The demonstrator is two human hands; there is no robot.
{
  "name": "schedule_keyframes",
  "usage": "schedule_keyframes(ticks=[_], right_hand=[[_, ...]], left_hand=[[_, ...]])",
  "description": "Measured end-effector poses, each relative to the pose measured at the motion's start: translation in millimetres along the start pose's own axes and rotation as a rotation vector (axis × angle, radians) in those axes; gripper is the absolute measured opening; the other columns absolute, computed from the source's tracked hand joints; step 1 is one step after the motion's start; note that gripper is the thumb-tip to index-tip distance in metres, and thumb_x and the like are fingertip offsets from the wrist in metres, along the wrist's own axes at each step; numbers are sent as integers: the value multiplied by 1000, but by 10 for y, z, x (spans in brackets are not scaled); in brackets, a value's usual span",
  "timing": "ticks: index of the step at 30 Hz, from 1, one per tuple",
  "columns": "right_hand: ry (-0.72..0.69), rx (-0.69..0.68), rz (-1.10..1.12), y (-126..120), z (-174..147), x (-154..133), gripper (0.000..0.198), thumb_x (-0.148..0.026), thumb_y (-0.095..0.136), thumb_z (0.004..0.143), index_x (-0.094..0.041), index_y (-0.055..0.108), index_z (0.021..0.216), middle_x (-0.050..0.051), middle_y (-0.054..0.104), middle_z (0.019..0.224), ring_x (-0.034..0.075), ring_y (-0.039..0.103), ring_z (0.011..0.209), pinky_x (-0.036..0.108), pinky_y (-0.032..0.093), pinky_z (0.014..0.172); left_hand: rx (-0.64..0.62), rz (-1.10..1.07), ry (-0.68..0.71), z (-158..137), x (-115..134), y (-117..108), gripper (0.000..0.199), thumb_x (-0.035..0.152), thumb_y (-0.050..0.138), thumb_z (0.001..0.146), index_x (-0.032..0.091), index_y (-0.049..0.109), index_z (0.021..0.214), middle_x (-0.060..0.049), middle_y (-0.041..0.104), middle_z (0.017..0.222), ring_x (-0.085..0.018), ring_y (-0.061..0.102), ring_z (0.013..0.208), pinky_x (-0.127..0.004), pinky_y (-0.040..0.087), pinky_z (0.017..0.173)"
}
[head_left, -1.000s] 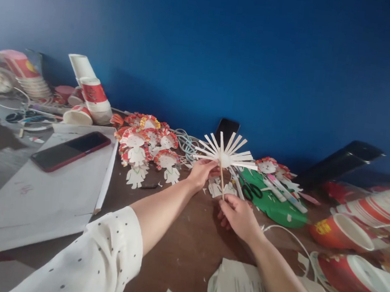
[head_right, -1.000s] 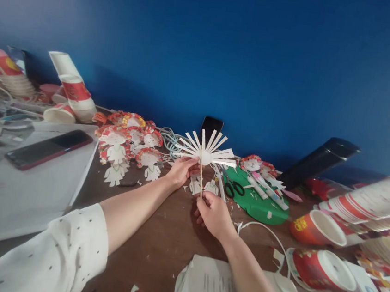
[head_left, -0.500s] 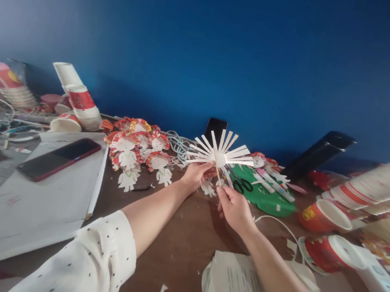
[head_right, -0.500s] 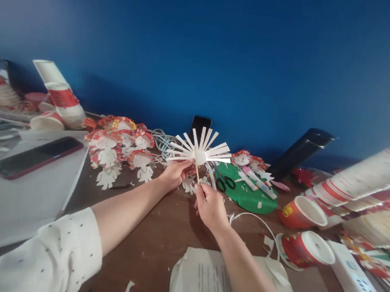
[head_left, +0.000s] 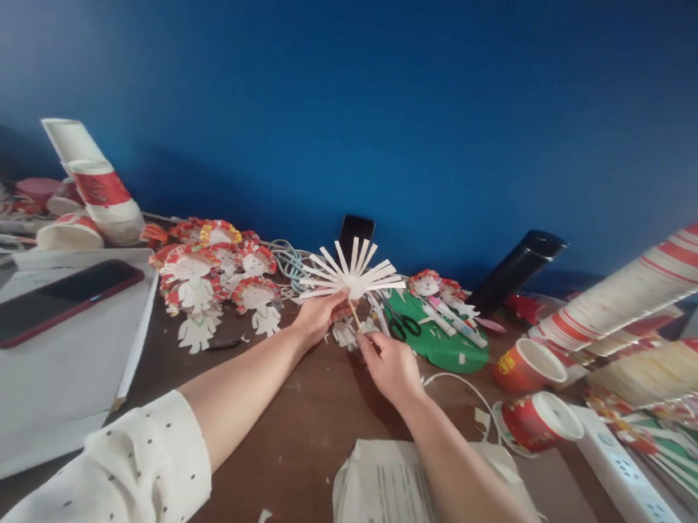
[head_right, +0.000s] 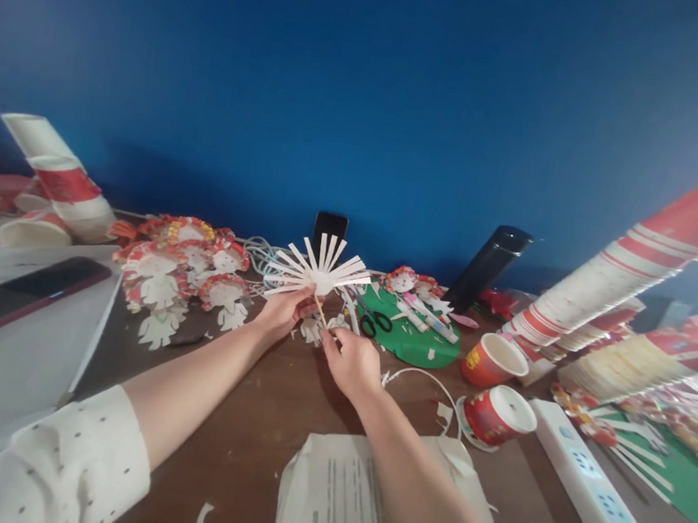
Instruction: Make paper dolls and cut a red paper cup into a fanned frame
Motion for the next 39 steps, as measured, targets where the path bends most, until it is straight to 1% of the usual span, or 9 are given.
schedule_keyframes(ticks=[6, 12, 21, 25, 29, 32, 34, 36, 39], right_hand=[[-16, 14, -132, -8, -47, -73, 40, -52, 39, 93, -25, 68, 87, 3, 71, 78, 18, 65, 74, 24, 36, 62], [-28, 49, -121, -85, -65, -86, 48, -60, 34, 92, -27, 68, 96, 2, 72, 86, 17, 65, 78, 24, 34, 63], [-12, 94, -135, -162, -27, 31, 50, -58, 32, 93, -24, 67, 83, 4, 70, 84, 16, 61, 75, 24, 28, 58], [39, 125, -116, -243, -13, 124, 46, -52, 35, 93, -22, 64, 73, 4, 69, 76, 15, 58, 68, 25, 27, 56], [111, 230, 32, -383, 64, 338, 43, -51, 42, 89, -21, 63, 67, 4, 66, 68, 16, 57, 63, 25, 30, 56], [170, 340, 358, -489, 166, 582, 31, -46, 51, 83, -21, 66, 73, 4, 67, 67, 17, 60, 61, 25, 40, 59], [185, 392, 432, -562, 241, 706, 29, -42, 50, 82, -19, 69, 85, 4, 69, 72, 17, 62, 61, 26, 45, 62], [201, 448, 451, -656, 293, 817, 31, -37, 48, 82, -17, 69, 94, 5, 70, 75, 18, 64, 63, 28, 48, 66], [234, 526, 461, -824, 334, 961, 32, -33, 48, 79, -15, 68, 97, 6, 70, 77, 20, 66, 67, 31, 50, 71]], left_hand=[[66, 112, 15, -74, 7, 26, 15, 16, 74, 70, 8, 65, 79, -8, 70, 74, -16, 68, 66, -27, 57, 64], [204, 170, -6, -170, -16, -87, 6, 8, 67, 73, 8, 62, 76, -6, 68, 69, -15, 67, 61, -25, 56, 61], [206, 242, -62, -442, 67, -100, 11, -1, 62, 71, 8, 62, 65, -9, 70, 70, -14, 67, 66, -27, 56, 70], [244, 307, -111, -713, 187, -245, 12, -1, 64, 68, 10, 62, 64, -10, 70, 72, -17, 68, 69, -29, 57, 73], [178, 500, -147, -1032, 237, -312, 7, 17, 61, 79, 13, 64, 74, -10, 70, 78, -16, 66, 68, -26, 53, 59], [-35, 881, 3, -1159, 196, 19, 32, 45, 55, 84, 15, 66, 80, -3, 64, 66, -11, 54, 50, -22, 39, 45], [-177, 1037, 162, -1191, 73, 380, 38, 49, 48, 87, 16, 66, 77, -1, 62, 62, -10, 52, 51, -23, 38, 51], [-248, 1068, 284, -1177, -108, 704, 38, 47, 45, 89, 17, 64, 74, 0, 60, 61, -11, 53, 56, -23, 39, 57], [-255, 1077, 432, -1116, -368, 1024, 35, 41, 44, 90, 17, 60, 70, 0, 58, 64, -12, 52, 62, -24, 36, 60]])
Point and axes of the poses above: each hand's wrist, its own z-axis towards the middle knuckle, its own y-axis out of the palm, x = y × z, the point moved 9 cm from there along z, towards the middle knuckle
